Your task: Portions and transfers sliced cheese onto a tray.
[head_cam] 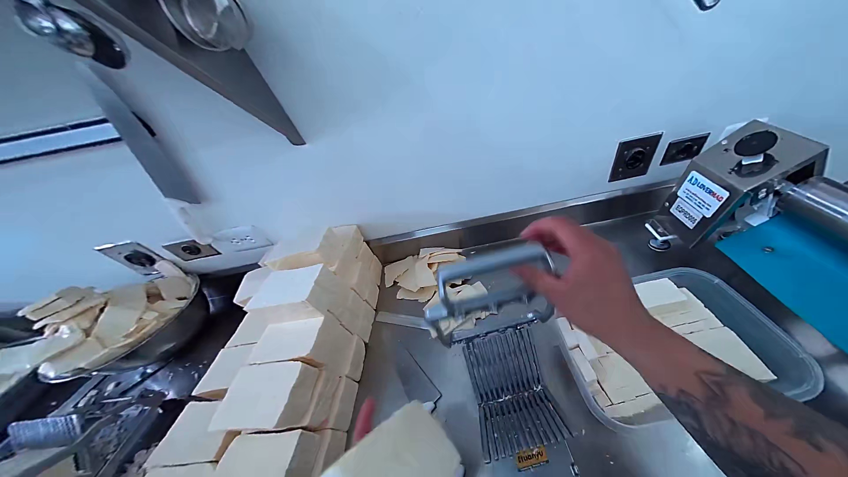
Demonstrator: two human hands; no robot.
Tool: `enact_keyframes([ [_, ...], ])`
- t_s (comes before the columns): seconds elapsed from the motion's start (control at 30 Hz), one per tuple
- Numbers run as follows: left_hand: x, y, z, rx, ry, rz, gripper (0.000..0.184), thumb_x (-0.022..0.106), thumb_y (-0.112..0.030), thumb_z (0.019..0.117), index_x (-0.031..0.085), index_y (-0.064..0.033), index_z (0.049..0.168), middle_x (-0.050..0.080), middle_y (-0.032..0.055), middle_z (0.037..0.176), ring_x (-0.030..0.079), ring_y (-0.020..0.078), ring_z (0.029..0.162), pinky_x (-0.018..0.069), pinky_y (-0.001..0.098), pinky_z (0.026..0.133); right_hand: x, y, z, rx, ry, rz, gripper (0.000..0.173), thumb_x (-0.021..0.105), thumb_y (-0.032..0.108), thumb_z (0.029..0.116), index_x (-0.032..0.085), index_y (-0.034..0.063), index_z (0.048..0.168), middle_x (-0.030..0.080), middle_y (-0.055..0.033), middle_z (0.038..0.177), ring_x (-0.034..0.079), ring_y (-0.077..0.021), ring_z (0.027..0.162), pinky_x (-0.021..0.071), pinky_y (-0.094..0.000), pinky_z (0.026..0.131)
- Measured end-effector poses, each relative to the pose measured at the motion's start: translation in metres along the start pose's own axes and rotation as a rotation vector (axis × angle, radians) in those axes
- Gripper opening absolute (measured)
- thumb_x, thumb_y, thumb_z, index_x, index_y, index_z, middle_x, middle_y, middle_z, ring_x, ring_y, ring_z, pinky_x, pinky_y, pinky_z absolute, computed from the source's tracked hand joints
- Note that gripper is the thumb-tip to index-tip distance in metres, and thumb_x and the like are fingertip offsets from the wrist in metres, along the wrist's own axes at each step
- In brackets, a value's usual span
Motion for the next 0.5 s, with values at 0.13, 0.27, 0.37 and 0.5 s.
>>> enact_keyframes([
  [0.13, 0.057, 0.021, 0.052, -0.379, 0.177, 0.410, 0.112, 0.087, -0.037, 0.0709, 0.025, -0.0053, 0.158, 0.062, 0.0055, 0.135, 0.068, 0.0128, 0.111, 0.0595, 0.0326, 0.092, 0.038, -0.057, -0.006, 0.019, -0.101, 0.094, 0.035, 0.057, 0.022, 0.1049, 0.058, -0.0013, 0.131, 0.067, -0.0167, 0.116, 0.068, -0.0220, 0.101, 0.0576, -0.0394, 0.087],
  [0.27, 0.100, 0.061, 0.107, -0.728, 0.560, 1.010, 0.113, 0.085, -0.032, 0.0694, 0.025, 0.0000, 0.160, 0.039, 0.0273, 0.154, 0.043, 0.0379, 0.139, 0.0400, 0.0545, 0.112, 0.041, -0.072, -0.002, -0.002, -0.056, 0.071, 0.031, 0.055, 0.017, 0.1057, 0.058, 0.0022, 0.133, 0.070, -0.0141, 0.109, 0.070, -0.0186, 0.091, 0.0590, -0.0368, 0.084],
  [0.37, 0.124, 0.095, 0.126, -0.856, 0.893, 1.329, 0.108, 0.083, -0.038, 0.0808, 0.023, 0.0038, 0.159, 0.031, 0.0307, 0.159, 0.027, 0.0473, 0.148, 0.0182, 0.0693, 0.117, 0.037, -0.071, 0.003, 0.042, -0.010, 0.081, 0.031, 0.056, 0.016, 0.1052, 0.059, 0.0042, 0.134, 0.070, -0.0129, 0.111, 0.071, -0.0178, 0.094, 0.0598, -0.0366, 0.087],
  [0.5, 0.136, 0.105, 0.133, -0.789, 1.193, 1.564, 0.098, 0.076, -0.048, 0.0875, 0.030, 0.0031, 0.157, 0.027, 0.0218, 0.165, 0.016, 0.0382, 0.155, 0.0058, 0.0640, 0.121, 0.032, -0.072, -0.003, -0.009, -0.002, 0.084, 0.030, 0.052, 0.015, 0.1063, 0.061, 0.0052, 0.133, 0.071, -0.0094, 0.113, 0.071, -0.0121, 0.093, 0.0595, -0.0304, 0.086],
])
Point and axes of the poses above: each hand's wrist, its own z-axis towards the middle knuckle, its own x-axis out of the palm, y = z × x, the point moved 4 cm from there along z, towards the middle knuckle
